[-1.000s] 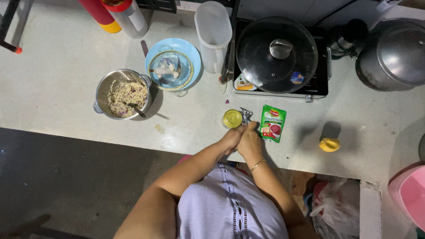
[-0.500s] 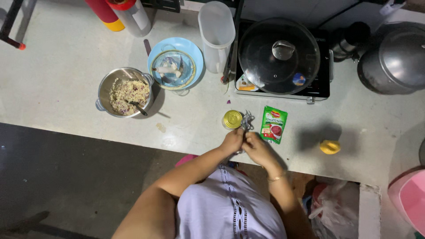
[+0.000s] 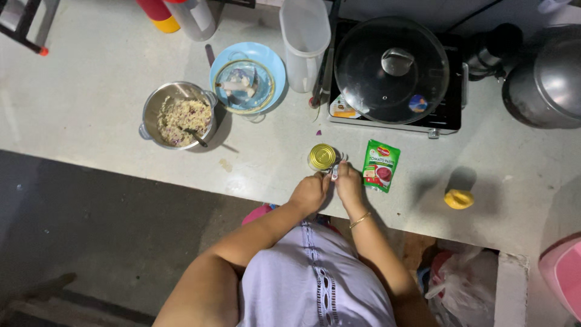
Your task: The person puts potato slices into a frying pan, opens a can using a manual opener, cuts a packet of tomato paste with a knife, and stirs the potatoes in the pan with a spatula while holding the handle with a cloth.
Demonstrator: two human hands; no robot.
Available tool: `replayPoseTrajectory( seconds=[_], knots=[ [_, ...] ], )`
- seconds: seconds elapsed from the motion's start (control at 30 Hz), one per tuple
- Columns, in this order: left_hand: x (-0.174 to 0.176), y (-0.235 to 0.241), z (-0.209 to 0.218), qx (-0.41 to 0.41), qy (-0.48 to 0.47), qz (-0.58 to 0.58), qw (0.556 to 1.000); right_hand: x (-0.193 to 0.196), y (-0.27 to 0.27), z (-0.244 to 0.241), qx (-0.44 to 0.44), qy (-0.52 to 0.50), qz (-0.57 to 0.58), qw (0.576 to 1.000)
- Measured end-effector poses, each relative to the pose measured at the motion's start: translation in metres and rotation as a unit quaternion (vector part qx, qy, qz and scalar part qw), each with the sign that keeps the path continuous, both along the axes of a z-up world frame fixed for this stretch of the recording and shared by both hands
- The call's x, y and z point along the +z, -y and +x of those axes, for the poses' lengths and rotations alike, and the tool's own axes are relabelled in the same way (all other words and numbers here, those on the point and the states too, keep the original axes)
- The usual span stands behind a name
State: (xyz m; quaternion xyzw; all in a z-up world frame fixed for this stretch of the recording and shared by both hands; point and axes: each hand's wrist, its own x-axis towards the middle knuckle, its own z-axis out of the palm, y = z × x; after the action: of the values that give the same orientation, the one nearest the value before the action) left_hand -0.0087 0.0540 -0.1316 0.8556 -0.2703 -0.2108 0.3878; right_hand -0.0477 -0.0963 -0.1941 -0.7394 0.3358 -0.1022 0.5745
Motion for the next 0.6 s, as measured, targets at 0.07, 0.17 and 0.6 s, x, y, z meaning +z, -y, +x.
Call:
replayPoseTrajectory(
  seconds=[0.07,0.17,0.6],
  knots=[
    [0.002,-0.005,0.000,0.004,-0.007,-0.010,1.000,-0.009,0.003,0.001,-0.046,-0.018,0.239,0.970],
    [0.004,-0.008,0.005,-0.011,-0.008,0.012,1.000,-0.009,0.009,0.003,-0.094,-0.044,0.512,0.852],
    [0.008,0.004,0.007,0.018,-0.074,-0.020,0.997,0.089,-0.018,-0.025,0.109,0.064,-0.414,0.902]
  ],
)
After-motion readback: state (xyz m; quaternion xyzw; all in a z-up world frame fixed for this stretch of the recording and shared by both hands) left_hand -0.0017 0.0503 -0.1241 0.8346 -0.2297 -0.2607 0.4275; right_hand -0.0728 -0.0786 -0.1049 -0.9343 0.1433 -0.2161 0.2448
